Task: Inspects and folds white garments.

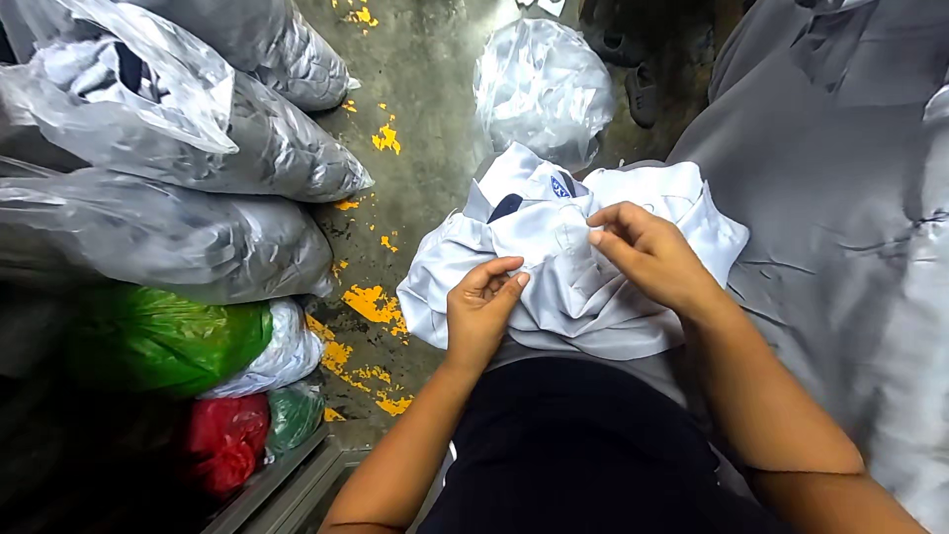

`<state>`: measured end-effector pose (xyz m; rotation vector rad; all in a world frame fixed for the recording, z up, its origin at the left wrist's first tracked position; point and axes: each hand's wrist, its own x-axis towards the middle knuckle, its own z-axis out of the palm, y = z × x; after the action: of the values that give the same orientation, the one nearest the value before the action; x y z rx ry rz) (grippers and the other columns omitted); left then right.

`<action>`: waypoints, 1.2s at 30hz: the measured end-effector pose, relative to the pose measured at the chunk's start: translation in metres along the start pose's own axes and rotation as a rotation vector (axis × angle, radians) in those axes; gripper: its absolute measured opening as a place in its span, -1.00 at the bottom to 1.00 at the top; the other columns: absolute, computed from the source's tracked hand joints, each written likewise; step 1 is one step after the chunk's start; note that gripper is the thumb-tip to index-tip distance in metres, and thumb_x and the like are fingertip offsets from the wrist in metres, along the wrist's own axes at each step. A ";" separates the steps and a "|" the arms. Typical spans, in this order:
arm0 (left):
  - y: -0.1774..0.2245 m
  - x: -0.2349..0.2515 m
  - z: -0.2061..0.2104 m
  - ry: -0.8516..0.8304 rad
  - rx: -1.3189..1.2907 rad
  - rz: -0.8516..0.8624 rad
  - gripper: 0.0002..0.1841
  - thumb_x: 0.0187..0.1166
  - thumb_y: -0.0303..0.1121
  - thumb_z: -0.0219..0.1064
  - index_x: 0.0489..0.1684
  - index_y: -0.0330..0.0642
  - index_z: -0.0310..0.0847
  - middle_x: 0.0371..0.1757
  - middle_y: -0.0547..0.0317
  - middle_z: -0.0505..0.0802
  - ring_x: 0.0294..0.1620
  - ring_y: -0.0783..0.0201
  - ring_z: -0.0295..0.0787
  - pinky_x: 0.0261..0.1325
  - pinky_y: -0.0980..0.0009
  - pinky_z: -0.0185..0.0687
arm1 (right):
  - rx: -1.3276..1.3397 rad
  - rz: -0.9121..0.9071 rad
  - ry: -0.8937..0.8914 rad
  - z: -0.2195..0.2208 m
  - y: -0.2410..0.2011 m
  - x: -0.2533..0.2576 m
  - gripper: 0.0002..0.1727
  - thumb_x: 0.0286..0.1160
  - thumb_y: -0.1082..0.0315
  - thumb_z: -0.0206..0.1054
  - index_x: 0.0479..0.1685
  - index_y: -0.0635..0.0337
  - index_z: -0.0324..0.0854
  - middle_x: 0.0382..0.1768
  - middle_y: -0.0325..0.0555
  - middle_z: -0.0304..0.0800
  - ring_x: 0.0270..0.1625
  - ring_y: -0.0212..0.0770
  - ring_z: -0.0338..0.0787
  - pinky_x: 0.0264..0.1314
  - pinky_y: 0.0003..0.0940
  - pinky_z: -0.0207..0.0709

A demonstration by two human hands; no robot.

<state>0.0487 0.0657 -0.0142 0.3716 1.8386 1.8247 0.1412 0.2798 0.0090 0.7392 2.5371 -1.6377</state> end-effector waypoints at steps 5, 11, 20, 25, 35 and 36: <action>-0.003 -0.002 0.002 -0.012 -0.043 -0.013 -0.72 0.42 -0.68 0.43 0.07 -0.28 0.77 -0.29 0.40 0.82 -0.40 0.60 0.65 -0.22 0.64 0.65 | 0.727 0.119 -0.066 0.017 -0.013 -0.027 -0.60 0.60 0.57 -0.01 0.29 0.27 0.62 -0.30 -0.28 0.82 -0.43 -0.47 0.73 -0.33 -0.57 0.68; -0.005 -0.006 0.005 -0.026 -0.063 -0.010 -0.69 0.42 -0.67 0.43 0.12 -0.29 0.74 -0.24 0.36 0.84 -0.35 0.56 0.70 -0.18 0.60 0.69 | 0.797 0.070 -0.076 0.059 -0.007 -0.043 -0.82 0.73 0.54 0.08 0.08 0.26 0.56 -0.25 -0.18 0.90 -0.36 -0.42 0.83 -0.18 -0.52 0.74; -0.001 -0.004 0.016 0.082 -0.285 -0.222 -0.83 0.48 -0.62 0.41 -0.22 -0.08 0.64 -0.42 0.35 0.76 -0.44 0.52 0.69 -0.27 0.56 0.71 | 0.559 -0.024 0.005 0.071 -0.007 -0.046 -0.80 0.64 0.56 0.19 0.14 0.32 0.59 -0.20 -0.22 0.90 -0.24 -0.46 0.87 -0.10 -0.54 0.78; 0.000 -0.005 0.017 0.049 -0.241 -0.224 -0.74 0.40 -0.71 0.43 -0.11 -0.14 0.67 -0.34 0.32 0.81 -0.42 0.52 0.72 -0.26 0.57 0.72 | 0.487 -0.079 0.102 0.063 -0.003 -0.050 -0.85 0.68 0.53 0.17 0.07 0.25 0.58 -0.19 -0.27 0.90 -0.26 -0.50 0.86 -0.12 -0.57 0.77; -0.006 -0.009 0.011 -0.002 -0.159 -0.104 -0.70 0.45 -0.68 0.41 0.11 -0.27 0.74 -0.27 0.33 0.84 -0.38 0.54 0.71 -0.21 0.59 0.70 | 0.400 -0.107 0.150 0.067 -0.007 -0.047 -0.89 0.64 0.53 0.23 -0.01 0.26 0.62 -0.18 -0.26 0.89 -0.22 -0.55 0.84 -0.10 -0.62 0.75; -0.006 -0.009 0.011 -0.005 -0.147 -0.090 -0.71 0.44 -0.67 0.41 0.10 -0.26 0.74 -0.27 0.34 0.83 -0.38 0.55 0.70 -0.21 0.60 0.69 | 0.368 -0.125 0.180 0.068 -0.005 -0.046 -0.90 0.61 0.51 0.26 -0.06 0.26 0.67 -0.16 -0.25 0.83 -0.20 -0.56 0.79 -0.11 -0.66 0.69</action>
<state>0.0634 0.0696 -0.0182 0.2346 1.6774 1.8810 0.1647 0.2017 -0.0040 0.7978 2.4668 -2.2125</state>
